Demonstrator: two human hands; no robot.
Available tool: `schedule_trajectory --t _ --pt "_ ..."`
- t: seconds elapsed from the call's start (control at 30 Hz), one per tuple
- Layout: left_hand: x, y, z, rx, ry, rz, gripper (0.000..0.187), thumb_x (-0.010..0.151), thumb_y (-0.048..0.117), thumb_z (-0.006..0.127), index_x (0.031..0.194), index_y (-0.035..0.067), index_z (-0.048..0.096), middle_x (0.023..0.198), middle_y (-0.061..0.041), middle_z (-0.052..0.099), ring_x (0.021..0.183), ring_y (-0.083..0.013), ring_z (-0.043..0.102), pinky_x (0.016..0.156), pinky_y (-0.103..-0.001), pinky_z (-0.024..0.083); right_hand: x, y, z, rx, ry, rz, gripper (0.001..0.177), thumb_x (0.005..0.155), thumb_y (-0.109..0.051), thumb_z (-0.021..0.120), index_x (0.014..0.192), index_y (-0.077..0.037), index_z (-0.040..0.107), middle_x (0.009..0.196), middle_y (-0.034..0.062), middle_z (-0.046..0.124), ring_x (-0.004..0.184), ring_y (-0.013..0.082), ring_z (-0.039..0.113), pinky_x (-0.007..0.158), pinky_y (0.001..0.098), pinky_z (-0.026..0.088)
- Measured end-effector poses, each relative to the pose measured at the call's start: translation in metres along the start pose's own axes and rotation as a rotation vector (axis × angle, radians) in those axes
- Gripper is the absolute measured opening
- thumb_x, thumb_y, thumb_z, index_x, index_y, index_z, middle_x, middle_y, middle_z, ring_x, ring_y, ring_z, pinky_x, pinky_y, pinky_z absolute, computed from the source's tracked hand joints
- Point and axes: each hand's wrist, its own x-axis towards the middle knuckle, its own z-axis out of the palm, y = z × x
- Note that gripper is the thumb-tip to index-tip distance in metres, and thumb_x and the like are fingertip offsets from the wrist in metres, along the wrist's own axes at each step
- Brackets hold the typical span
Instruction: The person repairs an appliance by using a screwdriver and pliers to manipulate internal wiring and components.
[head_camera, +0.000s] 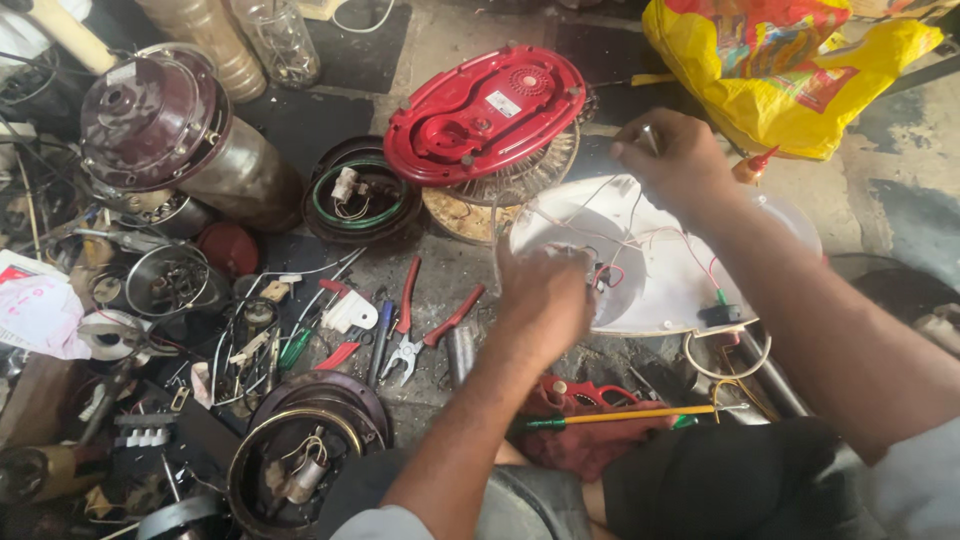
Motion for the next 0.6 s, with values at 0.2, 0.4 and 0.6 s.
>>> schedule_trajectory --t 0.2,0.4,0.6 --pt "-0.021 0.064 0.019 -0.029 -0.045 -0.063 0.060 0.084 0.046 0.075 0.119 -0.002 0.064 0.108 -0.028 0.067 0.103 -0.0401 0.064 0.104 -0.055 0.035 -0.009 0.012 0.006 -0.167 0.012 -0.528 0.026 0.095 -0.021 0.075 0.116 -0.006 0.071 0.104 0.0134 0.074 0.094 0.0219 0.071 0.084 0.0390 0.056" --pt "-0.029 0.060 0.046 0.236 0.050 0.065 0.062 0.081 0.035 0.069 0.132 0.001 0.062 0.130 -0.036 0.061 0.102 -0.0358 0.063 0.098 -0.047 0.041 -0.010 0.013 -0.012 -0.218 -0.270 -0.072 0.039 0.089 -0.029 0.076 0.120 -0.006 0.071 0.102 0.0109 0.077 0.086 0.0226 0.072 0.080 0.0399 0.057" --pt "-0.027 0.068 0.046 0.388 -0.094 0.046 0.041 0.084 0.024 0.065 0.119 0.002 0.065 0.119 -0.028 0.066 0.110 -0.0360 0.064 0.110 -0.053 0.037 -0.024 0.022 -0.007 -0.252 0.027 -0.144 0.035 0.097 -0.028 0.074 0.121 -0.004 0.068 0.094 0.0169 0.076 0.077 0.0240 0.072 0.069 0.0373 0.056"
